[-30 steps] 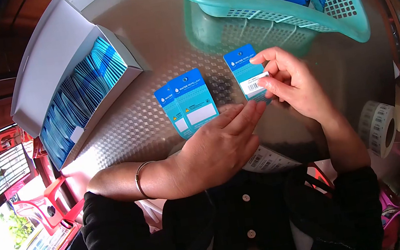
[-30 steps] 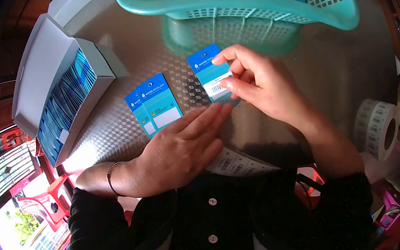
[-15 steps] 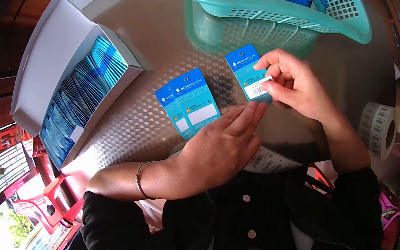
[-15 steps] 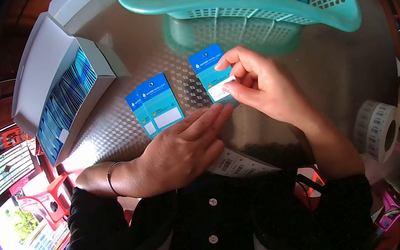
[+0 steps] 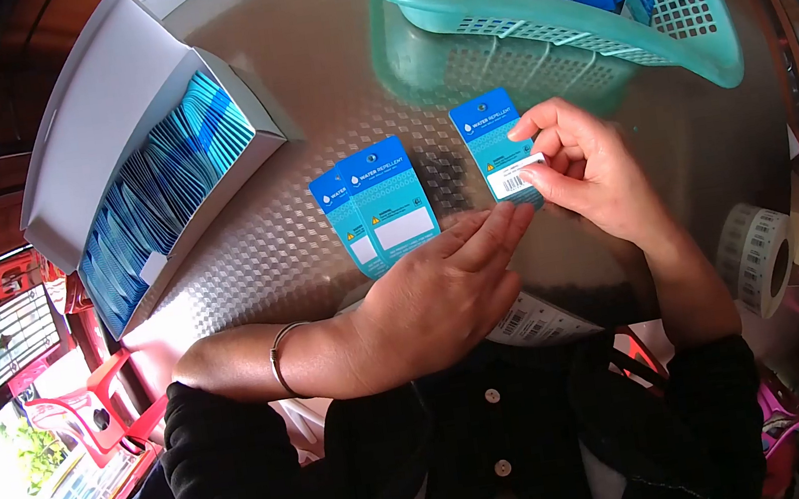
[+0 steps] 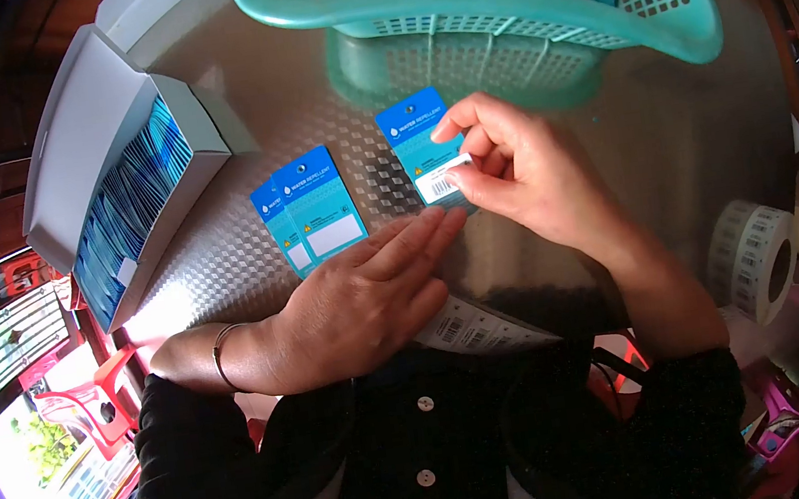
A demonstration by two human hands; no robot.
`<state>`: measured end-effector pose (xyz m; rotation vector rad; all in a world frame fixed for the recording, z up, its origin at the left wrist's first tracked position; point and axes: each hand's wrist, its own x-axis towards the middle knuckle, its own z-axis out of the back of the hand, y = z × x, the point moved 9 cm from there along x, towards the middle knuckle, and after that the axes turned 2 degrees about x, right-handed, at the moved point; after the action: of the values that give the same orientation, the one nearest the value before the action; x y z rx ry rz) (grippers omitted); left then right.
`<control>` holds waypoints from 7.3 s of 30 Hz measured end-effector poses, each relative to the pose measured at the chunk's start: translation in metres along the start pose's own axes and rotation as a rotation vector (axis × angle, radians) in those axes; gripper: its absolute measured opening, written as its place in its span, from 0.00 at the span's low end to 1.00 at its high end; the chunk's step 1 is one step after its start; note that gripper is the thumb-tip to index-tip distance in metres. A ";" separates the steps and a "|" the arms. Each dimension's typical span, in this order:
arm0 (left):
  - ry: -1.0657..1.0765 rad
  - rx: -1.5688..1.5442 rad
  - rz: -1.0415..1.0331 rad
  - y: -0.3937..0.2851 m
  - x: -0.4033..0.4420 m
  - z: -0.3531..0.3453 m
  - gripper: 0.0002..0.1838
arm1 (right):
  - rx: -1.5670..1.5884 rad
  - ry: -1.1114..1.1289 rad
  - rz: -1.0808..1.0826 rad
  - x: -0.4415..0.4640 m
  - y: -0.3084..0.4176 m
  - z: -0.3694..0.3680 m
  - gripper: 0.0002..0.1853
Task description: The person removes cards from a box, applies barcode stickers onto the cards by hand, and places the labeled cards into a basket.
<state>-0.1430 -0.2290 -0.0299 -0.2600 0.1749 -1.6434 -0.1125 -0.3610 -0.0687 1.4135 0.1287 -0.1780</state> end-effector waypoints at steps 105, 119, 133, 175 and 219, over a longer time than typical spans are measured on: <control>-0.065 -0.036 0.011 0.005 0.001 0.006 0.12 | -0.756 -0.205 0.254 -0.001 0.030 0.014 0.21; -0.088 -0.024 0.003 0.002 0.002 0.007 0.12 | -0.578 -0.182 0.245 0.001 0.021 0.027 0.23; -0.128 0.103 -0.030 0.003 0.004 -0.009 0.17 | -0.944 0.074 0.502 0.009 0.037 -0.022 0.31; 0.160 -0.122 0.570 -0.014 -0.149 -0.072 0.19 | -0.433 0.130 0.263 -0.037 0.073 0.027 0.07; -1.507 -0.669 -0.627 -0.111 -0.048 0.219 0.08 | -0.290 -0.042 0.431 -0.006 0.053 0.051 0.13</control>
<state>-0.1859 -0.1623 0.2071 -2.1089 -0.5758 -1.4980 -0.1082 -0.4036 -0.0080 1.1172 -0.1796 0.1623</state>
